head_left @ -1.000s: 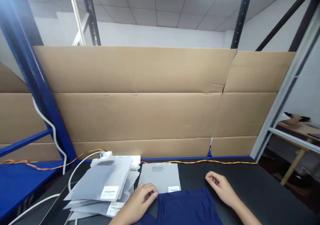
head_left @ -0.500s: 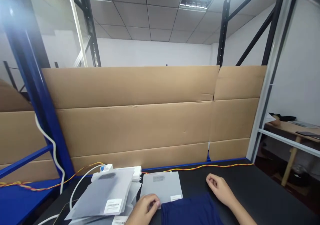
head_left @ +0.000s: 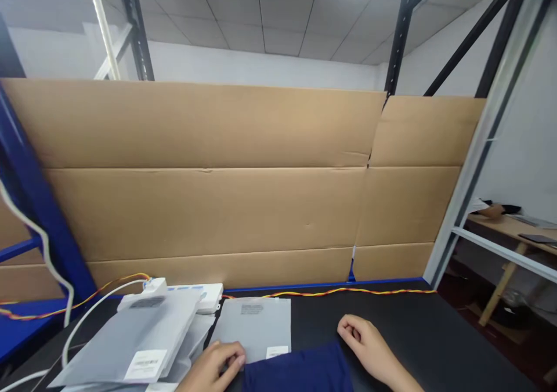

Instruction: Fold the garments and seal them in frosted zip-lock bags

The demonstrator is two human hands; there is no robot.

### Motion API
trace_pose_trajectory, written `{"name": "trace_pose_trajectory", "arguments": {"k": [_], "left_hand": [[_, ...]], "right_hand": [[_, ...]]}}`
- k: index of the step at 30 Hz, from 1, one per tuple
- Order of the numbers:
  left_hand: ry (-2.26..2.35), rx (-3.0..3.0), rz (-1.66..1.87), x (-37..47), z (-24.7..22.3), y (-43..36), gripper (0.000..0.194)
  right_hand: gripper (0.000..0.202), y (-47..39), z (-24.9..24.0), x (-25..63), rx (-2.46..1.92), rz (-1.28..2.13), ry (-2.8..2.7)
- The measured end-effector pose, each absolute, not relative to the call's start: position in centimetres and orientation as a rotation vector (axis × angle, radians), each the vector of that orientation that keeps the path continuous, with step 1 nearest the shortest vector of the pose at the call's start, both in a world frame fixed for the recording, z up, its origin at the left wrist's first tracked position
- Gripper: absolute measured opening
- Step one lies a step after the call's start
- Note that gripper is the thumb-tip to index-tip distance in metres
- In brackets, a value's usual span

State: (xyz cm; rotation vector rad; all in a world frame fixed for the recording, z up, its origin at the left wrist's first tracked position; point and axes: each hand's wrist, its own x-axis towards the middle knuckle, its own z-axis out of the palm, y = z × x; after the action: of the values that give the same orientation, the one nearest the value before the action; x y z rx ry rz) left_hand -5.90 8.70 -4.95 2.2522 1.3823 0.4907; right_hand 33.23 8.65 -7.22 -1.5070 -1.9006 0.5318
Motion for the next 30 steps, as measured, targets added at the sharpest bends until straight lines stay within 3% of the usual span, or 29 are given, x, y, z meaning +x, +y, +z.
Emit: {"name": "trace_pose_trajectory", "arguments": {"k": [11,21,26,30], "left_hand": [[1.387,2.28,0.468,-5.3,-3.6,8.2,0.039],[1.364,2.399,0.49,-2.9,-2.8,5.9,0.008],[1.247,2.425,0.729,-3.4,-0.1,4.1,0.011],[1.079,2.773,0.622,-4.9,1.7,-0.6,0.012]], "right_hand": [[0.028,6.9,-4.9,33.6,-1.45,0.784,-1.971],[0.011,6.7,-5.9,31.7,-1.402,0.633,-2.012],[0.013,4.2,-2.6,31.6,-1.266,0.626,-1.955],[0.01,-2.2,-1.6,32.9,-1.244,0.537,-2.161]]}}
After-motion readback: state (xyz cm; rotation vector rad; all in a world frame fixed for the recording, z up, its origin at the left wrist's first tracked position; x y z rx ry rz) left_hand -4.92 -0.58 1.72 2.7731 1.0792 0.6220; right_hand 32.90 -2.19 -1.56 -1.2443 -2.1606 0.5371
